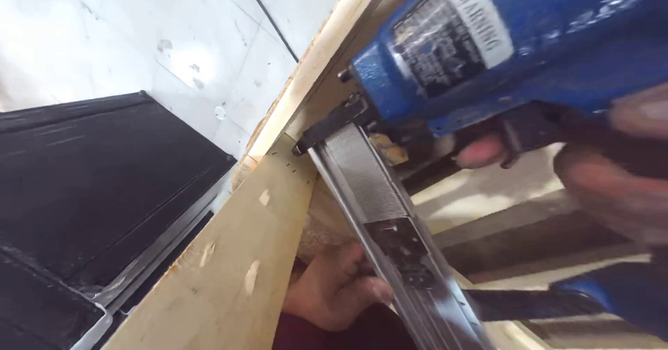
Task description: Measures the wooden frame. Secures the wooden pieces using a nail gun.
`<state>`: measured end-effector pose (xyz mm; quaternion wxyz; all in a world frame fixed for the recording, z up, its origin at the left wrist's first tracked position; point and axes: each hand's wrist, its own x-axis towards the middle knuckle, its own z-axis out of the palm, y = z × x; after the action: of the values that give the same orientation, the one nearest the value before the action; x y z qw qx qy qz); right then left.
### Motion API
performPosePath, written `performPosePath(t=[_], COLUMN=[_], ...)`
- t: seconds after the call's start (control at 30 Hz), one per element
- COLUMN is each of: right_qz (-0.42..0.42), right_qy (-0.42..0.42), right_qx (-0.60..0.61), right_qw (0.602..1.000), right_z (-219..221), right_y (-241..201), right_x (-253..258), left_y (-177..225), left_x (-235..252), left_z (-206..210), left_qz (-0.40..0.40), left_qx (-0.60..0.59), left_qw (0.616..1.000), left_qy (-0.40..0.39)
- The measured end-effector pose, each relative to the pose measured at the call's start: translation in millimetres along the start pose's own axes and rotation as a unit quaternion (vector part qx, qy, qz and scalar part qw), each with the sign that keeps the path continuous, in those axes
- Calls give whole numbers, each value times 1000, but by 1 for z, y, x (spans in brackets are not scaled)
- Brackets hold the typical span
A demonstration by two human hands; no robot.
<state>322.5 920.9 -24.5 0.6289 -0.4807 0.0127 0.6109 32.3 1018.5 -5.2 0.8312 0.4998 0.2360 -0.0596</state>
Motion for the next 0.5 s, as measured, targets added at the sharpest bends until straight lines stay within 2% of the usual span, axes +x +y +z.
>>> performPosePath(t=[0.07, 0.1, 0.2, 0.23, 0.3, 0.37, 0.4, 0.47, 0.5], right_qz=[113, 112, -52, -40, 94, 160, 168, 125, 116], right_qy=[-55, -59, -27, -25, -80, -118, -113, -31, -29], right_qx=[59, 35, -100, -79, -16, -15, -24, -7, 6], right_qw=[990, 991, 993, 996, 992, 980, 979, 992, 993], right_z=[5, 5, 2, 3, 5, 4, 5, 10, 7], right_y=[-16, -14, 19, 19, -3, -21, -24, -13, -8], right_x=[9, 12, 13, 15, 18, 18, 15, 5, 4], left_y=[0, 0, -5, -7, -11, -12, -11, -12, -14], left_x=[-3, -4, -7, -7, -6, -4, -5, -4, -6], left_z=[-4, -7, -12, -14, -13, -12, -9, -7, -5], left_qz=[-26, -30, -21, -15, -5, -2, -6, -8, -9], left_qx=[2, 1, -4, -10, -24, -42, -53, -57, -54], left_qw=[1000, 1000, 1000, 1000, 1000, 999, 999, 998, 998], left_qy=[6, 9, 19, 18, 12, 3, 0, -10, -11])
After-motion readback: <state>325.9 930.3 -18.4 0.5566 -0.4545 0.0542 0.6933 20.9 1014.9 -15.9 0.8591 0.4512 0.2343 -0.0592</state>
